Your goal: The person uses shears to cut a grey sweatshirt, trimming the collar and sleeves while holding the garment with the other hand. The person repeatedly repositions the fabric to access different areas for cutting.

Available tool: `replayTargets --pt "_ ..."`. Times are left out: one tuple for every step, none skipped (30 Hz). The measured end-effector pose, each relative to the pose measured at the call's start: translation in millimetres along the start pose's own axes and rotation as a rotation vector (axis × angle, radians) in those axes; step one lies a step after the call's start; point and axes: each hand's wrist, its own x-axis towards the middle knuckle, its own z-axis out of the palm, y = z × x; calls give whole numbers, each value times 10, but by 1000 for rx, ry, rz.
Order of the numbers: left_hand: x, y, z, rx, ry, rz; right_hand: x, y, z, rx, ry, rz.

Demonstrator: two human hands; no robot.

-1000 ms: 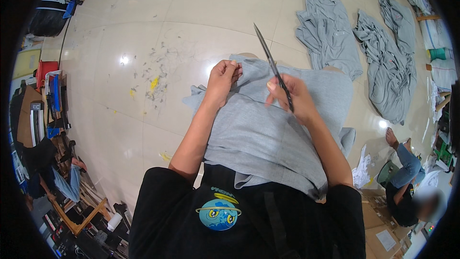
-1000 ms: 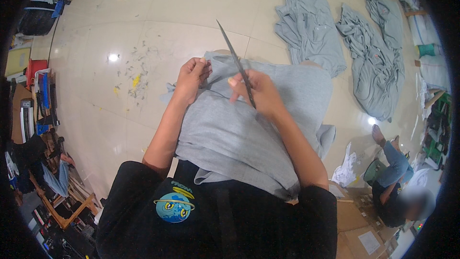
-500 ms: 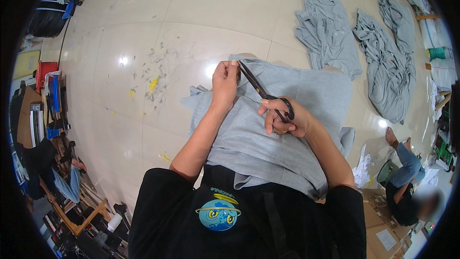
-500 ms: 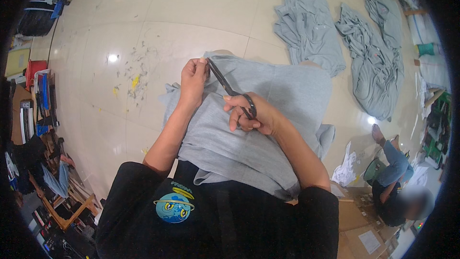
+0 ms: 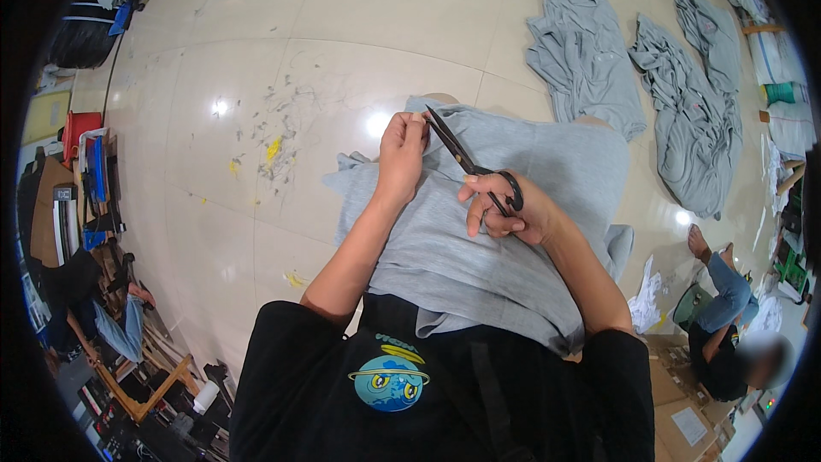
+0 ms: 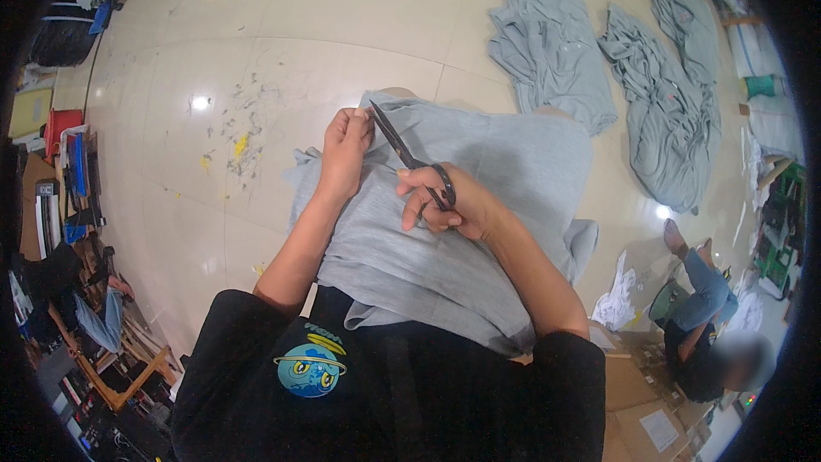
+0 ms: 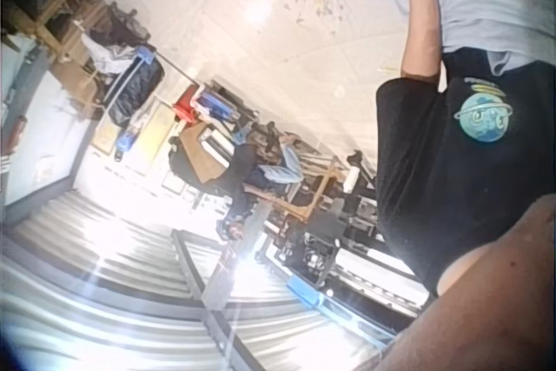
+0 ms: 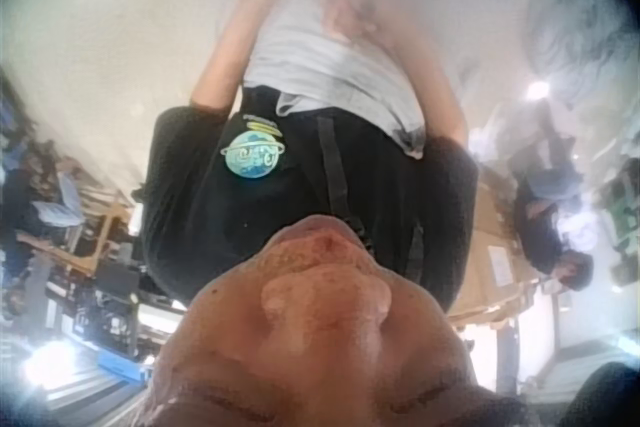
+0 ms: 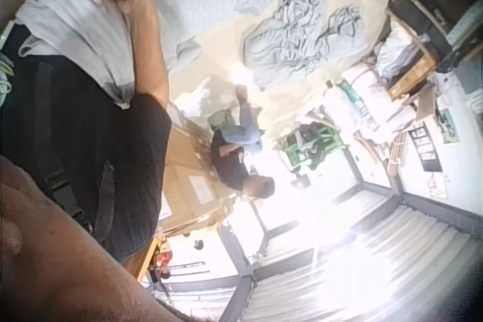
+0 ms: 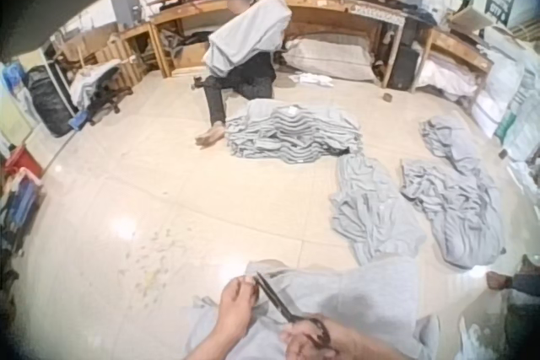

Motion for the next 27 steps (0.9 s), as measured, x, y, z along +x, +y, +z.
replayTargets --pt "-12 0 -5 39 -11 10 5 -6 2 5 1 0" --pt "-21 1 -12 78 -22 19 10 -10 6 11 3 0" --pt "-27 2 -16 118 -33 29 13 -14 10 11 8 2" --pt "-32 -2 -15 125 -31 28 15 -16 16 12 14 4" --pt "-36 -6 -13 133 -28 26 17 -19 23 12 20 6" --pt "-39 -9 -11 141 -25 25 19 -26 35 8 29 12" --pt "-39 -16 -14 150 -23 24 21 -33 50 5 40 18" --pt "-40 -23 -17 159 -20 24 23 -36 58 2 50 24" --pt "-40 -30 -21 169 -18 23 25 -33 58 -2 59 22" --pt "-44 -25 -11 161 -18 24 29 -30 55 -7 68 21" --pt "-48 -22 2 153 -18 25 34 -27 50 -11 77 21" --pt "-52 -17 10 145 -18 26 41 -22 38 -5 66 19" --pt "-43 -26 -16 149 -37 10 45 -17 20 1 56 17" --pt "-32 -26 -56 153 -56 -7 47 -15 12 7 46 15" --pt "-24 -34 -82 157 -75 -23 44 -17 17 -1 52 13" --pt "-35 -23 -46 87 -56 -17 41 -19 26 -11 57 12" --pt "-49 -24 13 17 -36 -12 40 -21 32 -20 62 11" --pt "-60 -13 49 -53 -16 -6 44 -24 30 -17 60 14" --pt "-55 -28 31 -59 -29 -15 48 -28 27 -12 58 17" --pt "-50 -39 5 -65 -41 -23 50 -31 25 -8 56 19" --pt "-43 -49 -23 -71 -54 -32 30 -39 36 -20 64 -10" --pt "-39 0 -19 -88 -20 -51 -2 -53 52 -32 72 -38" --pt "-31 62 -13 -105 13 -71 -29 -72 61 -44 81 -66" --pt "-13 108 -24 -122 45 -90 -33 -113 50 -83 117 -171" --pt "74 127 -158 -43 67 -45 -21 -181 33 -121 151 -277" --pt "230 133 -385 36 84 -2 -9 -231 8 -156 191 -384" --pt "432 132 -701 172 153 36 20 -278 -18 -182 286 -463"
